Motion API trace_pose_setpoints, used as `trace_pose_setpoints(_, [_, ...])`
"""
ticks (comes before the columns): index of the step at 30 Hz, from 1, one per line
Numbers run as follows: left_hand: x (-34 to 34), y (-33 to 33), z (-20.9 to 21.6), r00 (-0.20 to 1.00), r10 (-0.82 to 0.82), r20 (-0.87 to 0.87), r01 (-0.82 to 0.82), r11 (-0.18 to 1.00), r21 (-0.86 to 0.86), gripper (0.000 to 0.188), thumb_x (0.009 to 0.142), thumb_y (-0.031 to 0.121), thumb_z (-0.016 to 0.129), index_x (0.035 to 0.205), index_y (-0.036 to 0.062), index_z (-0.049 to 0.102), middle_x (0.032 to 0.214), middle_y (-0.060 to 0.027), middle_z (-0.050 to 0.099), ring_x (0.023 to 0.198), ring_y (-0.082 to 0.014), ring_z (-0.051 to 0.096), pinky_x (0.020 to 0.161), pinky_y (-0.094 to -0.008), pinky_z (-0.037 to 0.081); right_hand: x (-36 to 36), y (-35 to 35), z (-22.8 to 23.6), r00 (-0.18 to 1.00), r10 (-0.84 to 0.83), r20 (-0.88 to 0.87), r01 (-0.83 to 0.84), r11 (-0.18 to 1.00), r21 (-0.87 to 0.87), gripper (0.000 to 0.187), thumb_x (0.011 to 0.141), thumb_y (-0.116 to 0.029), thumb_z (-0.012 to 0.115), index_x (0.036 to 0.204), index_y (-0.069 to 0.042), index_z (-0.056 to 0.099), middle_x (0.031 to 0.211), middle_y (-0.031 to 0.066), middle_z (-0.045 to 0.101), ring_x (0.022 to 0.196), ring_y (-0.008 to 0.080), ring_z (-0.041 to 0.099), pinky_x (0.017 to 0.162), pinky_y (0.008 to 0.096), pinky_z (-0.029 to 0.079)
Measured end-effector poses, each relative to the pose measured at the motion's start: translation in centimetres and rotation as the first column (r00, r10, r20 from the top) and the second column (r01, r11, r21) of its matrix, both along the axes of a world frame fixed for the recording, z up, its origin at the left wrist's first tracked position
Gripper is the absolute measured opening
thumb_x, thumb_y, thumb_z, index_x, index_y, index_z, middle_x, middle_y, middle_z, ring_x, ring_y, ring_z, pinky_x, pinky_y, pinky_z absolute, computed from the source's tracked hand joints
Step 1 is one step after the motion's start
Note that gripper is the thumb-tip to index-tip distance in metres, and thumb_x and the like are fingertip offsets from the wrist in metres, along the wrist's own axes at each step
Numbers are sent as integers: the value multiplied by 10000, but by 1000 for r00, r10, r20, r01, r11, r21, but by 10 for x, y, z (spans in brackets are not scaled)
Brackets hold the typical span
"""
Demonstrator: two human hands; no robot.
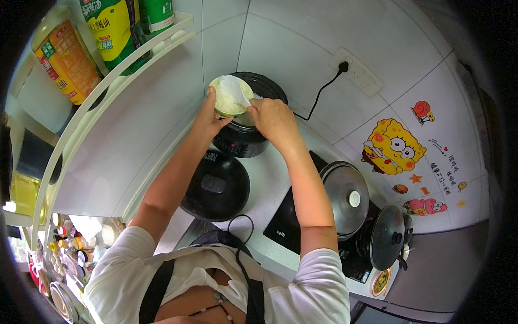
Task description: The person uses a rice paddle to scoop rice from a rice cooker into a bowl, repeatedly filling the bowl before closing the cooker lid.
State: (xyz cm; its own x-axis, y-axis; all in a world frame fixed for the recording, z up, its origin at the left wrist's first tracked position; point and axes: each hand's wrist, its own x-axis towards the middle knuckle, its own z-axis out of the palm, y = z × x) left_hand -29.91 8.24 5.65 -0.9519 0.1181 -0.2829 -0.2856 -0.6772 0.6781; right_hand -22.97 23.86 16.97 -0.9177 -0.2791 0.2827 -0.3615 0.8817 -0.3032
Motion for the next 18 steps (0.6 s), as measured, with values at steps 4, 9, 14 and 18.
trace_pose_setpoints(4, [-9, -6, -9, 1000, 10, 19, -11, 999, 40, 711, 821, 573, 534, 1338, 148, 295, 1385, -103, 306, 1263, -307, 307, 956, -591, 299, 4, -5, 6, 996, 17, 92, -18, 1000, 4, 191, 840, -212, 547, 907, -78, 665, 725, 187, 610, 722, 368, 590, 662, 444, 463])
trace_pose_setpoints(9, [2, -6, 4, 1000, -9, 12, 9, 1000, -9, 667, 838, 578, 495, 1328, 162, 316, 1360, -86, 349, 1243, -282, 349, 974, -562, 300, -2, 7, 13, 991, -44, 124, 50, 998, -45, 184, 836, -212, 547, 925, -106, 669, 752, 167, 623, 740, 363, 596, 680, 436, 472])
trace_pose_setpoints(14, [7, -1, 16, 998, 20, 61, -18, 1000, -21, 606, 873, 581, 422, 1312, 169, 354, 1326, -61, 413, 1205, -248, 412, 989, -515, 315, -6, 10, 17, 989, -118, -92, 120, 992, 22, 188, 825, -228, 579, 965, -135, 664, 711, 140, 623, 680, 332, 602, 624, 407, 472])
trace_pose_setpoints(18, [8, -3, 13, 999, -20, 40, 17, 998, 65, 628, 862, 577, 448, 1318, 161, 337, 1346, -74, 385, 1226, -263, 385, 995, -538, 295, -8, 13, 11, 976, -159, -146, 186, 962, 198, 185, 824, -244, 590, 972, -160, 663, 709, 140, 620, 681, 328, 608, 605, 420, 473])
